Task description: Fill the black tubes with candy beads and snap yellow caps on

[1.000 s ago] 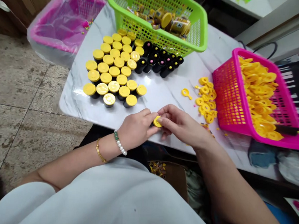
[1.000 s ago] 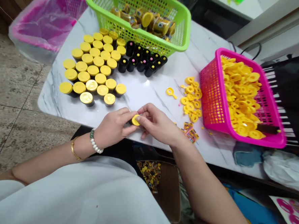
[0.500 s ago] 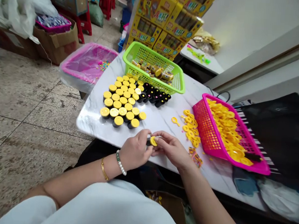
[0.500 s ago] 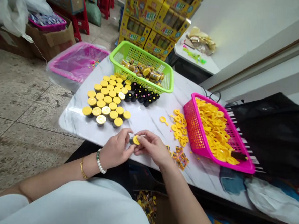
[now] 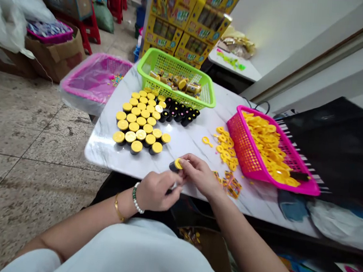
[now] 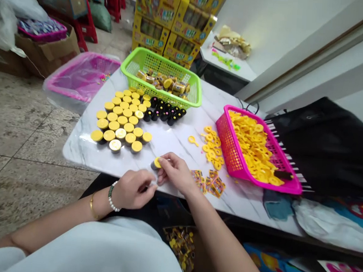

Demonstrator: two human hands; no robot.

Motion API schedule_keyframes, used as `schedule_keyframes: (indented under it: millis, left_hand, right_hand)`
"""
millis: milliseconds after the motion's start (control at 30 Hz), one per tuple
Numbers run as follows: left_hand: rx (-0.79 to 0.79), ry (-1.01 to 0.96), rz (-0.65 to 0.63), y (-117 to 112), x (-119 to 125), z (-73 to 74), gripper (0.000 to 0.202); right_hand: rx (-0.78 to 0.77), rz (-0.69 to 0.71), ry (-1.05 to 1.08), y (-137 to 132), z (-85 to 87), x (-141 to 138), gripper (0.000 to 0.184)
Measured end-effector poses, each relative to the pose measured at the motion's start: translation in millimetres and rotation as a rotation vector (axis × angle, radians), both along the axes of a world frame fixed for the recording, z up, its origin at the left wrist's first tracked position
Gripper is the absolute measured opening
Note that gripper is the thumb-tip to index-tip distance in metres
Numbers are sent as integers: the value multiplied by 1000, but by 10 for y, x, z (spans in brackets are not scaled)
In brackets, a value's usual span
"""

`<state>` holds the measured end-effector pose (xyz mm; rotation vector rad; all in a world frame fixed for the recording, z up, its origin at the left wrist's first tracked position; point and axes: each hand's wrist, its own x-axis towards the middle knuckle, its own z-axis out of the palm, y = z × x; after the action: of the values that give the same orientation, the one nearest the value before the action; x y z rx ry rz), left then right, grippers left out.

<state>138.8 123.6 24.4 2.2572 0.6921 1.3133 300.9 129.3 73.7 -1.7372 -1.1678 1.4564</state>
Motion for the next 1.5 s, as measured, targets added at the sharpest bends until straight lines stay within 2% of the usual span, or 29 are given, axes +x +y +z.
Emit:
schedule_keyframes:
  millis: [33, 100, 200, 300, 367, 467, 567, 700, 767, 833, 967, 1033, 1100, 1167, 1200, 1267, 1300, 1333, 1433, 1500]
  left_hand:
    - [58, 25, -50, -13, -19, -6, 5]
    - [76, 105, -103, -14, -28, 2, 9]
    - [-93, 135, -92, 22, 17, 57, 9]
    - [-277, 121, -67, 66, 77, 105, 18]
    - [-340, 132, -70, 90, 105, 113, 23]
    - [-390, 148, -63, 115, 123, 110, 26]
    - [-418, 166, -58, 123, 124, 114, 25]
    - [-401, 184, -75, 117, 110, 126, 24]
    - [-389, 182, -72, 112, 97, 128, 24]
    - [-397, 162, -51, 110, 89, 122, 28]
    - [-441, 131, 15, 112, 113, 86, 52]
    - [-434, 144, 36, 117, 145, 71, 62]
    - [-431, 176, 50, 129, 178, 79, 67]
    - [-449, 245, 52, 148, 202, 114, 63]
    - [-461, 284, 54, 159, 210, 138, 59]
    - [-483, 342, 60, 181, 219, 188, 46]
    - [-490, 353, 67, 190, 221, 209, 39]
    - [-498, 352, 77, 197, 221, 224, 33]
    - [-527, 331, 94, 204, 216, 241, 26]
    - [-540, 328, 98, 200, 212, 239, 27]
  right_hand:
    - [44, -55, -7, 28, -40, -65, 33]
    - [141, -108, -23, 96, -109, -212, 31]
    - [209, -31, -48, 263, -145, -318, 28]
    - [271, -14, -339, 540, -62, -117, 30]
    - [346, -120, -551, 768, 40, 140, 26]
    - [416, -260, -733, 1081, 135, 474, 18]
    - [422, -291, -852, 1276, 72, 564, 24]
    - [402, -294, -935, 1388, -77, 450, 32]
    - [400, -280, -957, 1360, -92, 407, 27]
    - [413, -231, -964, 1225, -63, 384, 22]
    - [445, 6, -901, 624, 52, 301, 15]
    - [465, 146, -791, 292, 117, 249, 14]
    - [442, 271, -614, 68, 174, 244, 19]
    - [385, 349, -435, 13, 208, 338, 27]
    - [377, 334, -408, 49, 207, 429, 32]
    - [424, 179, -564, 209, 149, 682, 38]
    - [480, 55, -754, 309, 92, 822, 40]
    - [506, 0, -928, 403, 22, 953, 41]
    - [535, 111, -1194, 540, -188, 1165, 41]
    - [580, 199, -1235, 457, -257, 1105, 42]
